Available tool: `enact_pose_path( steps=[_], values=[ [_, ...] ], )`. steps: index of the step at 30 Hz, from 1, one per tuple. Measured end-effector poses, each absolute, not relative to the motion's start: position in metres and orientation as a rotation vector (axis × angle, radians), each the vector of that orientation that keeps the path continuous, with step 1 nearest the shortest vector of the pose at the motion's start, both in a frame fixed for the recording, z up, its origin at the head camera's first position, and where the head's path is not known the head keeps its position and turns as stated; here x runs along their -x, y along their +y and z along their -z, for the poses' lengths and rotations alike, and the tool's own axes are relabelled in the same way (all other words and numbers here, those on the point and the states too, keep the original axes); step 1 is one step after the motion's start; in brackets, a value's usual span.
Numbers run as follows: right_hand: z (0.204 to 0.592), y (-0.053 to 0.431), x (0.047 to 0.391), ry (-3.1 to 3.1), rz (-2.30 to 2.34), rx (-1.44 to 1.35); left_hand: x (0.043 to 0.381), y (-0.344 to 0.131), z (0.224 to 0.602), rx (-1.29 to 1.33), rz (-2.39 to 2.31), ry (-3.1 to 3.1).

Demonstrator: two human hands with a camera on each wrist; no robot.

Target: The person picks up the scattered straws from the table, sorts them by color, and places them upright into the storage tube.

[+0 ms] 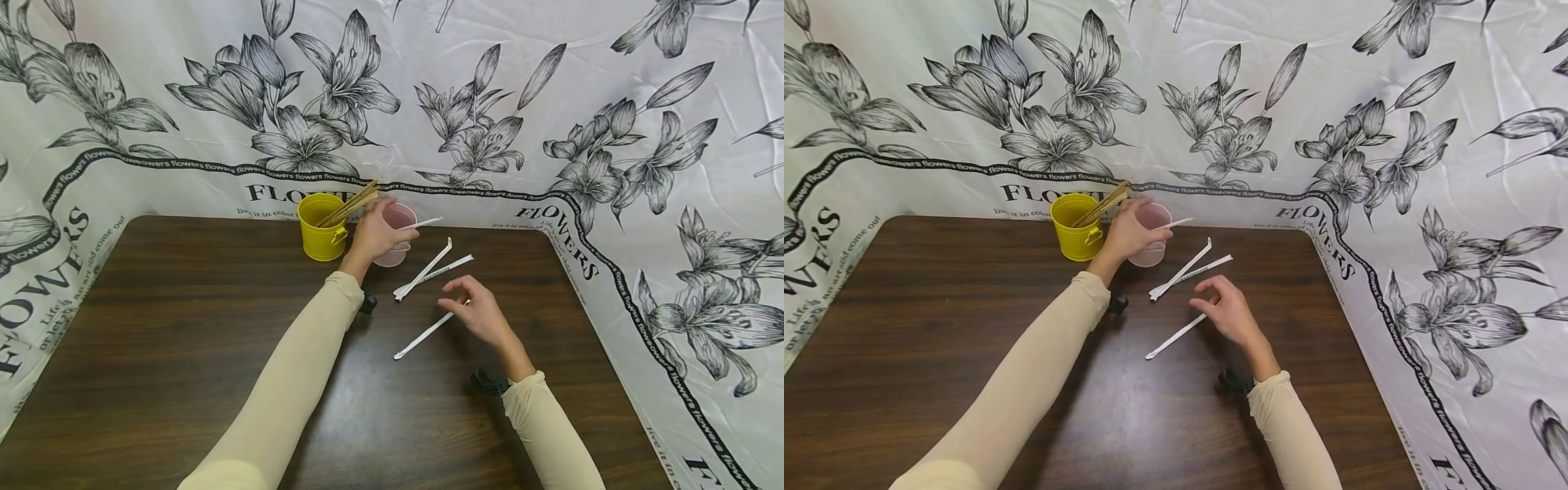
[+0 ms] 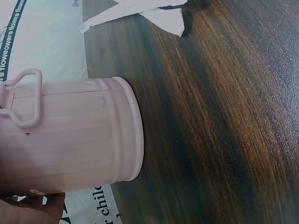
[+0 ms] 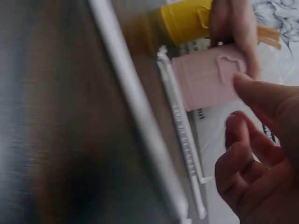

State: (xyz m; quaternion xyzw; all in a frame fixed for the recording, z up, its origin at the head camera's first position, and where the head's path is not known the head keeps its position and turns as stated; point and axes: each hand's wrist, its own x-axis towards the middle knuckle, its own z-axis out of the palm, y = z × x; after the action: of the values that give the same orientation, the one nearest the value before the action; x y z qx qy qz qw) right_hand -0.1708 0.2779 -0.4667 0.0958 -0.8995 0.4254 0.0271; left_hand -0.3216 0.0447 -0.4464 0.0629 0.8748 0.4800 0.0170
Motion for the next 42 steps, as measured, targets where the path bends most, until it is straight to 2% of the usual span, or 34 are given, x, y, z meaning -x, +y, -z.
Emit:
enact_pose_path(
  steps=[8, 17, 33, 42],
  values=[
    [0.488, 0.272, 0.152, -2.880, -1.242, -0.500, 0.321, 0.044, 0.447, -0.197, -1.497, 2.716],
    [0.497, 0.266, 0.146, -2.918, -1.196, -0.669, 0.323, 0.044, 0.448, -0.197, -1.496, 2.696],
    [0.502, 0.261, 0.144, -3.034, -0.986, -0.679, 0.322, 0.042, 0.446, -0.219, -1.504, 2.708],
    [0.493, 0.261, 0.145, -2.924, -1.061, -0.812, 0.322, 0.042, 0.446, -0.234, -1.505, 2.713]
  ],
)
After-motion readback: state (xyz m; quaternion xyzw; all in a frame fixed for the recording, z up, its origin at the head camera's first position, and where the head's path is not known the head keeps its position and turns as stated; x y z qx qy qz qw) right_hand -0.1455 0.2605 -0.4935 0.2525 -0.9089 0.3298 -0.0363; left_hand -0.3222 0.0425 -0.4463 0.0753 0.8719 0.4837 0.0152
